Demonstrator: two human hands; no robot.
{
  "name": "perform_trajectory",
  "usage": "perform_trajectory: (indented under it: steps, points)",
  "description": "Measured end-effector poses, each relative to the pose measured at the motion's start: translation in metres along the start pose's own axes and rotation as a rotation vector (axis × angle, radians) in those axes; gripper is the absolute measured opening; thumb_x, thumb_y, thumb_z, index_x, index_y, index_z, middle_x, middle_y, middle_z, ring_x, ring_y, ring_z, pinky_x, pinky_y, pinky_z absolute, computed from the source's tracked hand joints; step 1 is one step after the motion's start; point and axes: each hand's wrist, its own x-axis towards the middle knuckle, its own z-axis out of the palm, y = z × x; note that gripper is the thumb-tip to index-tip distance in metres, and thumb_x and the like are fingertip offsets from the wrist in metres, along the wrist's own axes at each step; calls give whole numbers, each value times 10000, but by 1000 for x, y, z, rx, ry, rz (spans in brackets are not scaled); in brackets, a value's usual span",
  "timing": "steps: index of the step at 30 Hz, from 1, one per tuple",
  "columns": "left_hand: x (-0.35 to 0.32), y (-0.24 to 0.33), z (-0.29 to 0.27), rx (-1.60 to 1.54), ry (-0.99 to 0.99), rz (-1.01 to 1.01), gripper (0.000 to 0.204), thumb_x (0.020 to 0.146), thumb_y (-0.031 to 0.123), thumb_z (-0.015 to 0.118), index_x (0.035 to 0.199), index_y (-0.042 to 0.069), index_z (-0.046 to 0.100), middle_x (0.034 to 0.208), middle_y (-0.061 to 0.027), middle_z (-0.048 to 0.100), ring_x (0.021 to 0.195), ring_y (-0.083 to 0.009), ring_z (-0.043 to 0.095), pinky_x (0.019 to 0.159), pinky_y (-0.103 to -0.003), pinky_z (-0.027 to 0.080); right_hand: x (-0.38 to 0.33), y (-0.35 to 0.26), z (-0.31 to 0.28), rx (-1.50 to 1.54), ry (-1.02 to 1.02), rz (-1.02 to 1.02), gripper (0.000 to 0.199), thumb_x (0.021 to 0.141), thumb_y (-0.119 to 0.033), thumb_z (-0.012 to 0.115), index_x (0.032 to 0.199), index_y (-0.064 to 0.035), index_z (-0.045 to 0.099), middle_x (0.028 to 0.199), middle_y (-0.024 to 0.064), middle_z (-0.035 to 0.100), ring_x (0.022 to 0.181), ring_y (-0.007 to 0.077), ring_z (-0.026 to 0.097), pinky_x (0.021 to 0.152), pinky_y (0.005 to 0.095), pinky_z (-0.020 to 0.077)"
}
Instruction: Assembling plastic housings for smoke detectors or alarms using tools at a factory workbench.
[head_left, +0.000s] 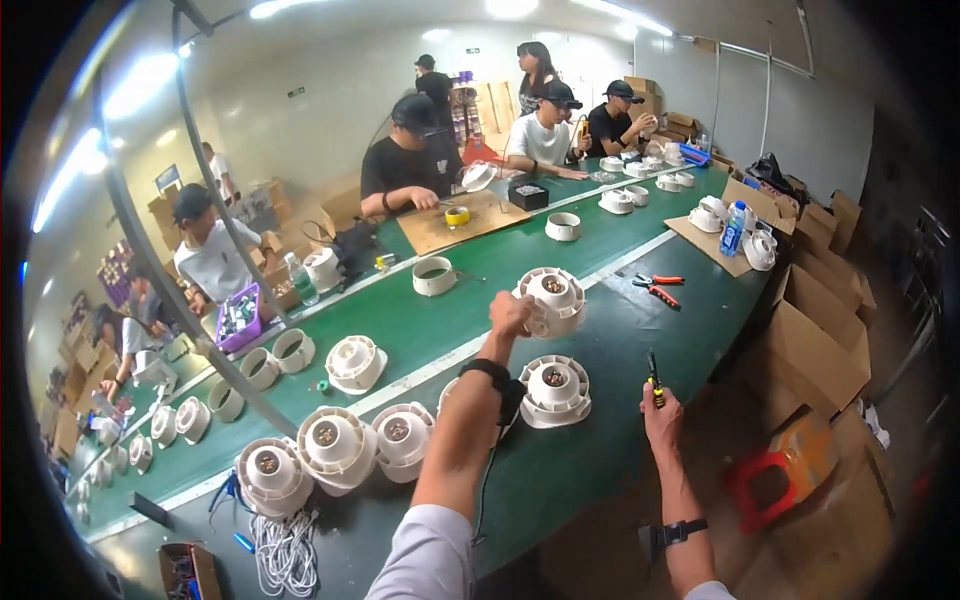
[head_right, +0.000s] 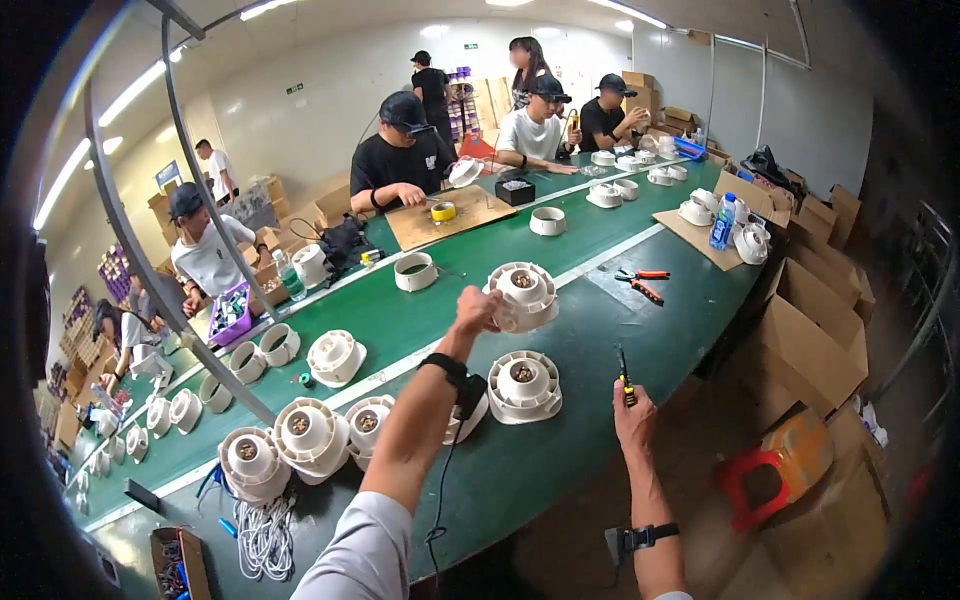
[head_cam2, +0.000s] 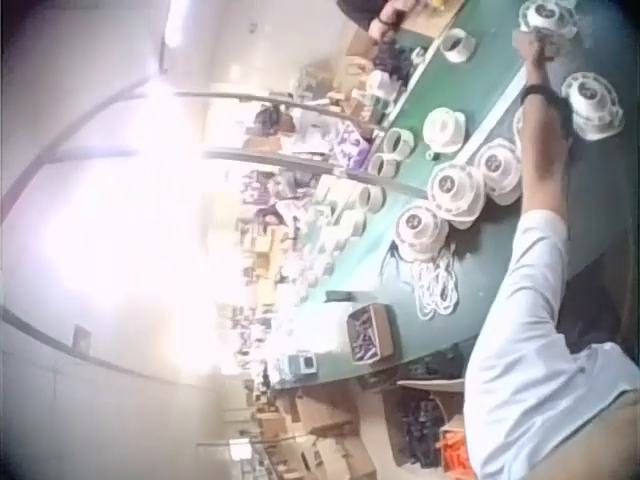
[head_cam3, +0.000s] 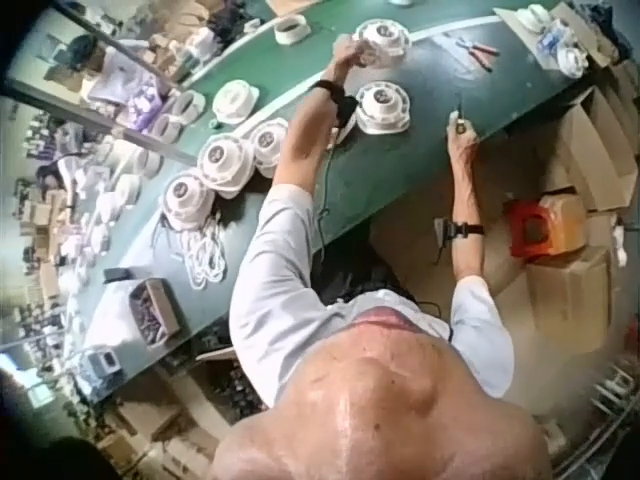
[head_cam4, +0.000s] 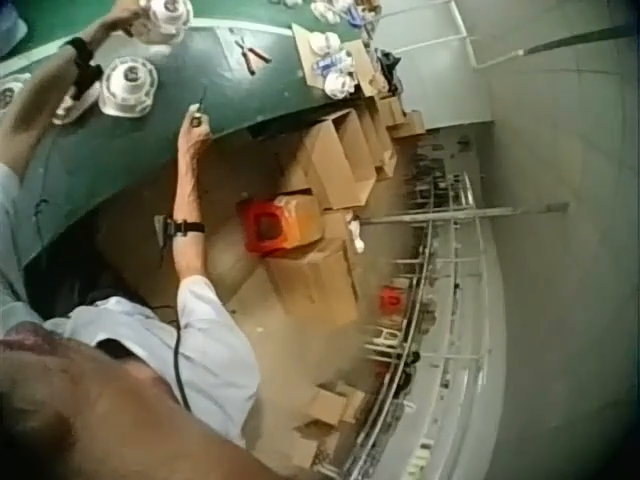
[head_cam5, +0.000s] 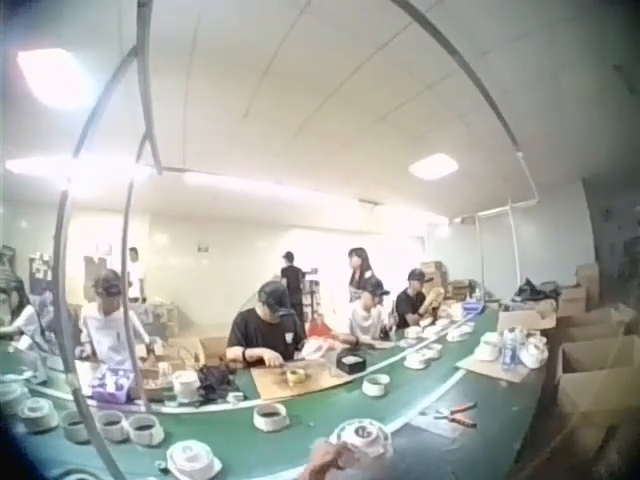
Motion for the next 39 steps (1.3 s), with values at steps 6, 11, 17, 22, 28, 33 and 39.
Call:
perform_trajectory:
  steps: [6, 11, 17, 22, 28, 33, 39]
  points:
    - [-119, 47, -92, -353, -325, 124, 365, 787, 290, 640, 956, -32, 619, 927, -162, 636, 848, -271, 651, 695, -452, 582, -2, -4, -10, 123, -18, 13, 469, 910, -459, 524, 768, -14, 565, 635, 118, 610, 657, 335, 607, 625, 416, 457]
    - [-223, 26, -156, -676, -272, 6, 370, 827, 199, 626, 1130, 13, 521, 1050, -146, 571, 959, -264, 600, 762, -412, 564, 0, 4, 0, 90, 13, -8, 461, 909, -454, 516, 837, -4, 586, 740, 167, 625, 732, 355, 610, 659, 425, 462]
    - [-352, -55, -207, -444, -58, 120, 334, 834, 241, 633, 1053, -7, 583, 945, -83, 623, 846, -197, 636, 697, -336, 558, -22, -14, -3, 14, -151, -115, 463, 883, -421, 547, 1057, 8, 555, 927, 242, 619, 887, 408, 596, 765, 467, 462]
    - [-459, -60, -221, -423, -54, -79, 372, 847, 320, 629, 1019, -10, 628, 839, -44, 641, 704, -121, 621, 615, -256, 510, -67, -41, 12, 146, -227, -208, 376, 893, -347, 547, 1013, 9, 576, 951, 236, 612, 889, 401, 594, 767, 446, 468]
    - [-487, -100, -242, -161, 158, -111, 328, 807, 336, 660, 875, 15, 680, 723, 4, 596, 629, -90, 495, 579, -239, 372, -172, -122, 38, 371, -607, -307, 294, 885, -253, 553, 1031, 2, 554, 966, 211, 609, 933, 393, 578, 817, 420, 462]
    - [-468, -132, -227, -305, 198, 149, 414, 792, 211, 702, 1115, -25, 596, 940, -53, 654, 834, -125, 611, 780, -266, 468, -207, -152, 50, 166, -723, -494, 393, 871, -268, 568, 1169, -27, 484, 1139, 210, 559, 1074, 393, 519, 899, 470, 419]
    - [-441, -153, -207, -365, 277, 151, 435, 779, 252, 717, 1093, -31, 611, 940, -66, 655, 827, -138, 616, 731, -279, 475, -219, -151, 59, 55, -709, -513, 437, 839, -268, 611, 1202, -70, 467, 1181, 166, 546, 1125, 367, 492, 926, 494, 380]
